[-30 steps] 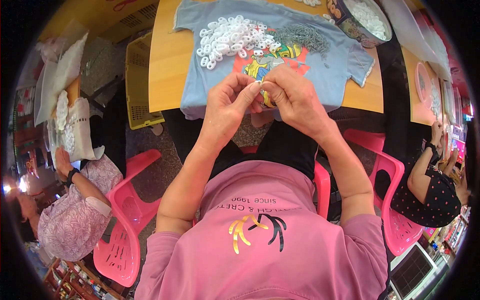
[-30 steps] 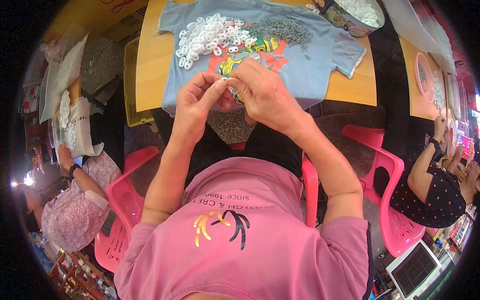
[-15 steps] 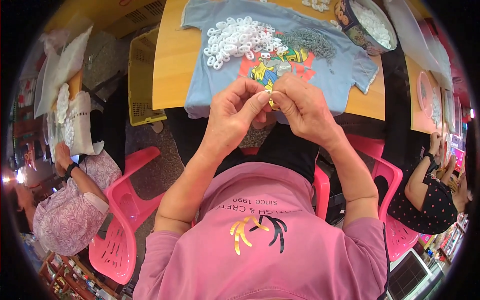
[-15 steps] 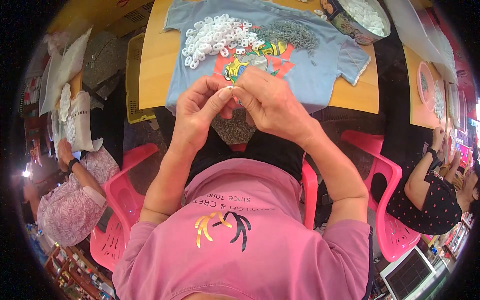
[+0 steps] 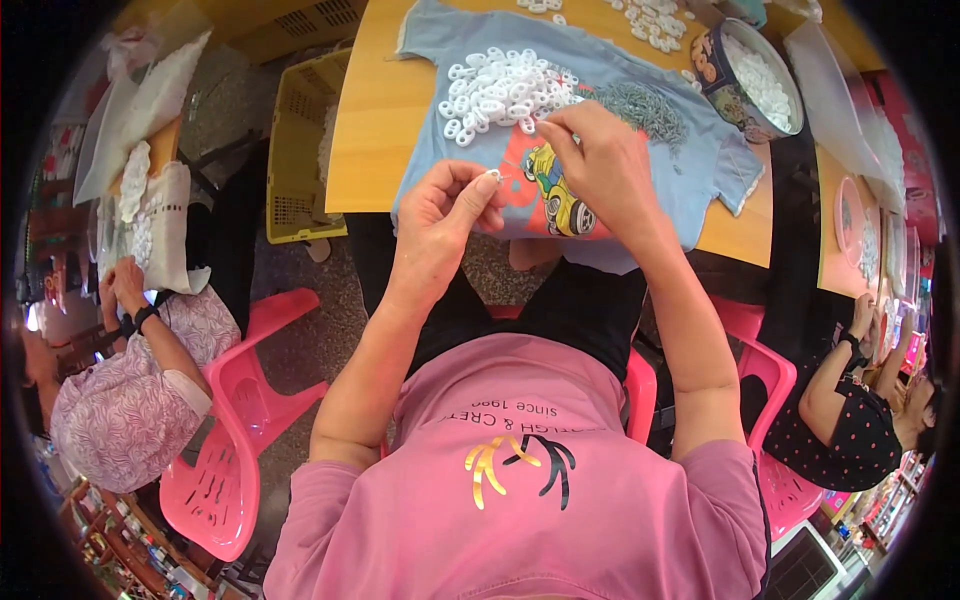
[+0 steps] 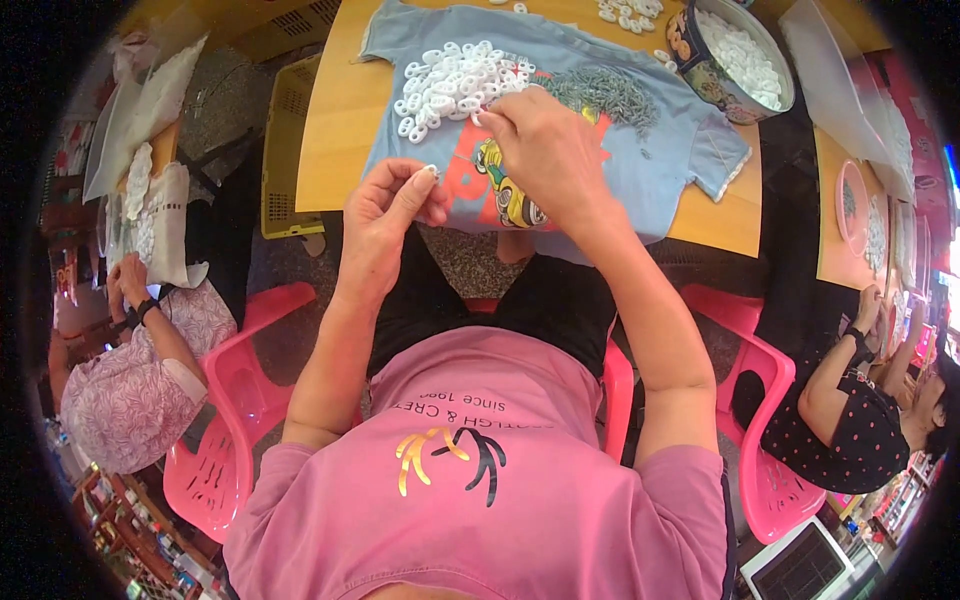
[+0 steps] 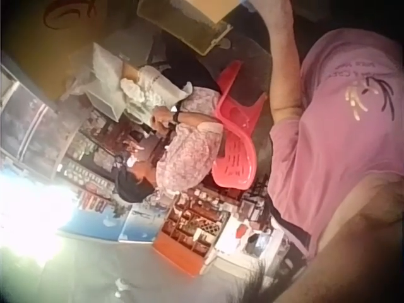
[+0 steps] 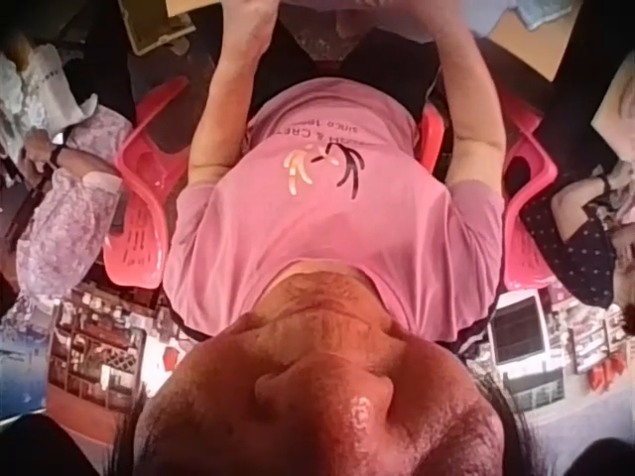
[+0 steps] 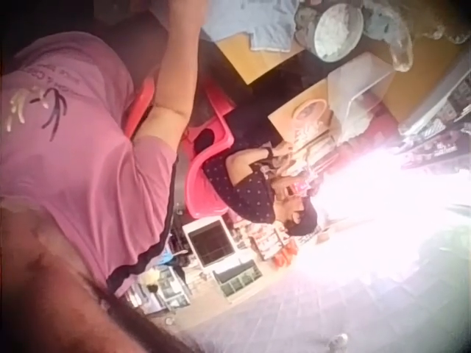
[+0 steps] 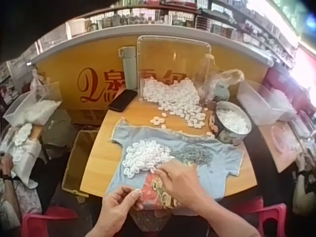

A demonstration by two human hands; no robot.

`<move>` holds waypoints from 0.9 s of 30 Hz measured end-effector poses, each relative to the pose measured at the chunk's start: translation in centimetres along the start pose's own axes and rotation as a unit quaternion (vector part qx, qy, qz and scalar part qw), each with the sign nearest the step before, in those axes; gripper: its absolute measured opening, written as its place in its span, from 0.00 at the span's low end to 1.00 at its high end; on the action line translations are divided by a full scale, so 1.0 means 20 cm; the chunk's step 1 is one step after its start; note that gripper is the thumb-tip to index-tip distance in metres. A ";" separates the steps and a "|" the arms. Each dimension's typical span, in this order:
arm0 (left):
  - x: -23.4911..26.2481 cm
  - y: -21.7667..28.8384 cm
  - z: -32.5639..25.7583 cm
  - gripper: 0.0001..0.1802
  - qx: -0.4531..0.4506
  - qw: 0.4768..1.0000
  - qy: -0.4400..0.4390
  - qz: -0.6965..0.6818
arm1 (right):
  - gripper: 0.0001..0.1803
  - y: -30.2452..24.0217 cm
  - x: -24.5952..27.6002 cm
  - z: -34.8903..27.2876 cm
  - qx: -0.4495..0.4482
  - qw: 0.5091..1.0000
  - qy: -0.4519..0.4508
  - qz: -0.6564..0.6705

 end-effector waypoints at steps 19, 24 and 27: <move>-0.02 0.01 0.01 0.08 -0.011 0.999 0.002 -0.040 | 0.10 0.08 -0.05 -0.12 -0.205 0.915 0.069 0.341; -0.09 0.07 0.02 0.08 -0.019 0.999 0.000 -0.042 | 0.11 0.03 -0.02 -0.19 -0.319 0.775 0.076 0.540; -0.14 0.10 0.03 0.08 -0.022 0.997 -0.012 -0.072 | 0.12 0.03 -0.03 -0.22 -0.340 0.706 0.076 0.616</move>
Point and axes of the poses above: each hand's wrist, its own z-axis towards the middle knuckle, its own x-axis out of the back of the hand, y = z × x, the point moved 6 cm from there along z, towards the middle knuckle, and after that the axes turned 14 degrees about z, right-handed, at the moved point
